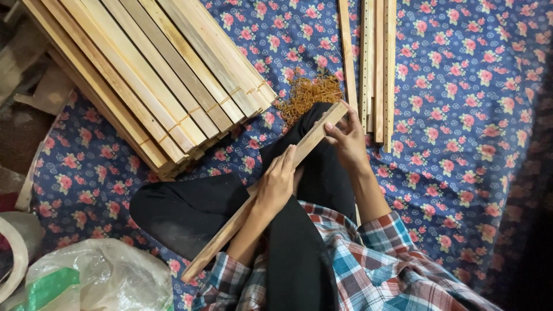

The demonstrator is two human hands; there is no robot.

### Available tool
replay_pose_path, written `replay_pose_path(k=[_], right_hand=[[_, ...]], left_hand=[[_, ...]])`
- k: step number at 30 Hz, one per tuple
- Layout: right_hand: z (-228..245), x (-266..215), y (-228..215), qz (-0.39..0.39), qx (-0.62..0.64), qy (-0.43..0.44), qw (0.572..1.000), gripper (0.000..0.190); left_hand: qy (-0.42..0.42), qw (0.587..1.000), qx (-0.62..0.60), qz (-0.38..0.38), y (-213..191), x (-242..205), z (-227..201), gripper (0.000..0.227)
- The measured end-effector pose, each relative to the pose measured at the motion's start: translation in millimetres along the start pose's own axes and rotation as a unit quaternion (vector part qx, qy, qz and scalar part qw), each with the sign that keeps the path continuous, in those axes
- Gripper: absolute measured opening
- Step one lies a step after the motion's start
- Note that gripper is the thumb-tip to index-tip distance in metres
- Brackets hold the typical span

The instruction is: The person sits on a floor mat and bundles long thin wooden slats. They pick up slats one at a time, align them into a stack on their lap, wrap a rubber band around the bundle, and place the finished bundle with a pile of completed bundles.

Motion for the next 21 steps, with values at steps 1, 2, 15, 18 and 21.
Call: replay_pose_path(k=[1, 2, 15, 18, 21], right_hand=[[0, 1, -1, 0.002, 0.006, 0.002, 1.000, 0.072], [-1, 1, -2, 0.003, 0.012, 0.005, 1.000, 0.074], [-14, 10, -4, -0.011, -0.043, 0.009, 0.999, 0.058], [-18, 12, -5, -0.019, -0.063, 0.011, 0.998, 0.052], [-22, 13, -9, -0.030, -0.084, 0.013, 0.996, 0.047]], left_hand=[[0.001, 1.000, -0.006, -0.003, 0, 0, 0, 0.061], [0.002, 1.000, -0.011, -0.006, -1, 0, 0, 0.061], [-0.106, 0.991, -0.055, 0.055, 10, 24, 1, 0.048], [-0.147, 0.983, -0.072, 0.077, 20, 42, -1, 0.045], [-0.186, 0.973, -0.091, 0.101, 28, 54, -3, 0.043]])
Point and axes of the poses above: each hand's wrist, its own x-axis towards the middle knuckle, its own y-axis out of the palm, z = x × y, the point moved 3 cm from there along x, towards the middle knuckle, and after that the axes turned 3 degrees about -y, right-handed, at the moved point
